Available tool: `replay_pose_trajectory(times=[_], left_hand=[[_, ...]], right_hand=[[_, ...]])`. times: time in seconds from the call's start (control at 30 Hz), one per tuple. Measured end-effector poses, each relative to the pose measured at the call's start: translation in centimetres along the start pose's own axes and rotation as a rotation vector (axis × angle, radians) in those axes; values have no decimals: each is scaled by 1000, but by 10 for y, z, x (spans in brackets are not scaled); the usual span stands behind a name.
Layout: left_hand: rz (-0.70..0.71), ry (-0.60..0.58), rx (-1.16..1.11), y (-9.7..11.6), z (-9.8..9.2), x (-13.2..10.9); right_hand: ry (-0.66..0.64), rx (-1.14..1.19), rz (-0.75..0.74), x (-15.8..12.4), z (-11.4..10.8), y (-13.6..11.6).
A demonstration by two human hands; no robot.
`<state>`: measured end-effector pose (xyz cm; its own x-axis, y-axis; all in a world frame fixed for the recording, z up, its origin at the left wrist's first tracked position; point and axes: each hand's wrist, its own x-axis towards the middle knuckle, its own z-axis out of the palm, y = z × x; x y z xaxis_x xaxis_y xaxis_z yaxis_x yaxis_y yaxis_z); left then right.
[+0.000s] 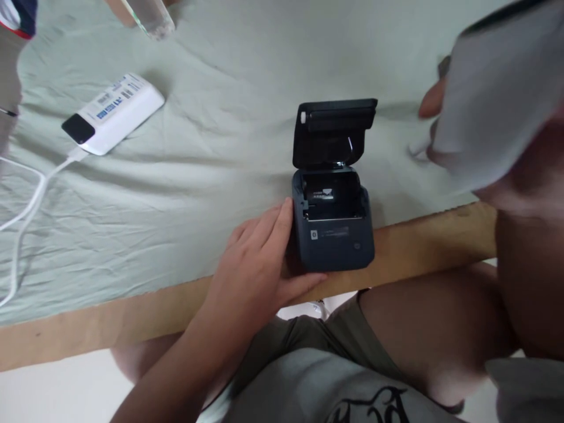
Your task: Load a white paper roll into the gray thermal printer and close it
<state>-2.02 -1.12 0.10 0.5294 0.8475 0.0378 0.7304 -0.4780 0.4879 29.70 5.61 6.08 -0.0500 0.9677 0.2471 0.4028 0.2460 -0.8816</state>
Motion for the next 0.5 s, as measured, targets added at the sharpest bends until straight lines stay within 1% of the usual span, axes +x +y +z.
replay_pose_trajectory(times=[0.07,0.1,0.13,0.2,0.27,0.33,0.4,0.5], left_hand=[[-12,-14,15,1,-1,1],[-17,-18,26,1,-2,2],[-18,-20,37,1,-3,3],[-9,-22,49,1,-3,6],[4,-21,50,0,-3,7],[21,-12,48,-2,-3,8],[21,-10,49,-3,-2,7],[18,-9,51,-4,1,6]], right_hand=[[22,214,166,1,5,11],[4,258,229,1,9,16],[-31,229,255,0,13,22],[-67,59,218,-5,19,31],[-91,-204,124,-11,20,38],[-75,-435,32,-15,18,42],[-50,-547,5,-17,14,46],[-101,-601,36,-15,14,48]])
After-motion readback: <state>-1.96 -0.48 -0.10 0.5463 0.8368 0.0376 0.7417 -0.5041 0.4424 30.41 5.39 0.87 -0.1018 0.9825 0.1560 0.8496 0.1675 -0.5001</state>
